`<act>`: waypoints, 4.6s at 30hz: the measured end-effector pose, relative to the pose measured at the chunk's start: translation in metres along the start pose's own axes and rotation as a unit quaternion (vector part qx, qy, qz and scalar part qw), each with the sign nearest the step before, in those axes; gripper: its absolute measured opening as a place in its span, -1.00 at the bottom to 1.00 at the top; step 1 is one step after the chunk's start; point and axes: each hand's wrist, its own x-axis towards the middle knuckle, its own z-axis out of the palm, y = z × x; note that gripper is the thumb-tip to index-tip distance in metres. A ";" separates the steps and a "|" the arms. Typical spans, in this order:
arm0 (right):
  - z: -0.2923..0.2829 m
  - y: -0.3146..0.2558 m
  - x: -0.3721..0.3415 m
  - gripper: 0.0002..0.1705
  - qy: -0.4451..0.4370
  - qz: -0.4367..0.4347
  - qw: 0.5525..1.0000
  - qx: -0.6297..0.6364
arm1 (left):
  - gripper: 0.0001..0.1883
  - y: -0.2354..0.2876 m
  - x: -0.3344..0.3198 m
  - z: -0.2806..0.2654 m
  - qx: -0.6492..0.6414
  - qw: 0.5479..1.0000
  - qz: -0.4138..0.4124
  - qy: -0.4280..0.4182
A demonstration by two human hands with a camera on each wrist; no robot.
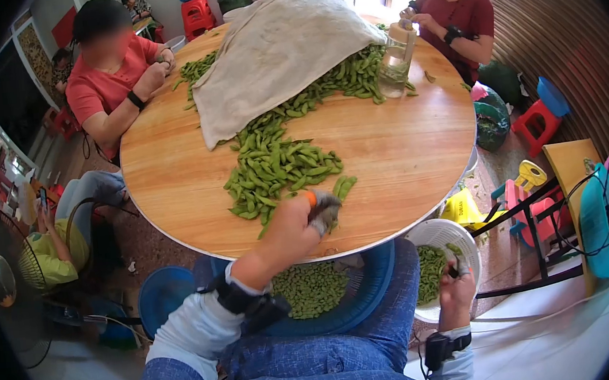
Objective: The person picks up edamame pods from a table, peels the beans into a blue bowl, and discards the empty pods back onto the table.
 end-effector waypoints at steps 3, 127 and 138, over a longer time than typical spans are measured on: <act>-0.047 0.007 0.015 -0.87 0.046 0.132 0.986 0.087 | -0.80 -0.012 0.040 0.002 0.152 0.988 0.031 0.014; 0.135 0.089 -0.097 -0.75 -0.564 0.167 0.772 -0.240 | -0.82 -0.112 -0.117 0.009 -0.358 0.913 -0.169 -0.104; 0.134 0.102 -0.108 -0.78 -0.506 0.030 0.719 -0.475 | -0.84 -0.125 -0.118 0.008 -0.249 0.939 -0.209 -0.111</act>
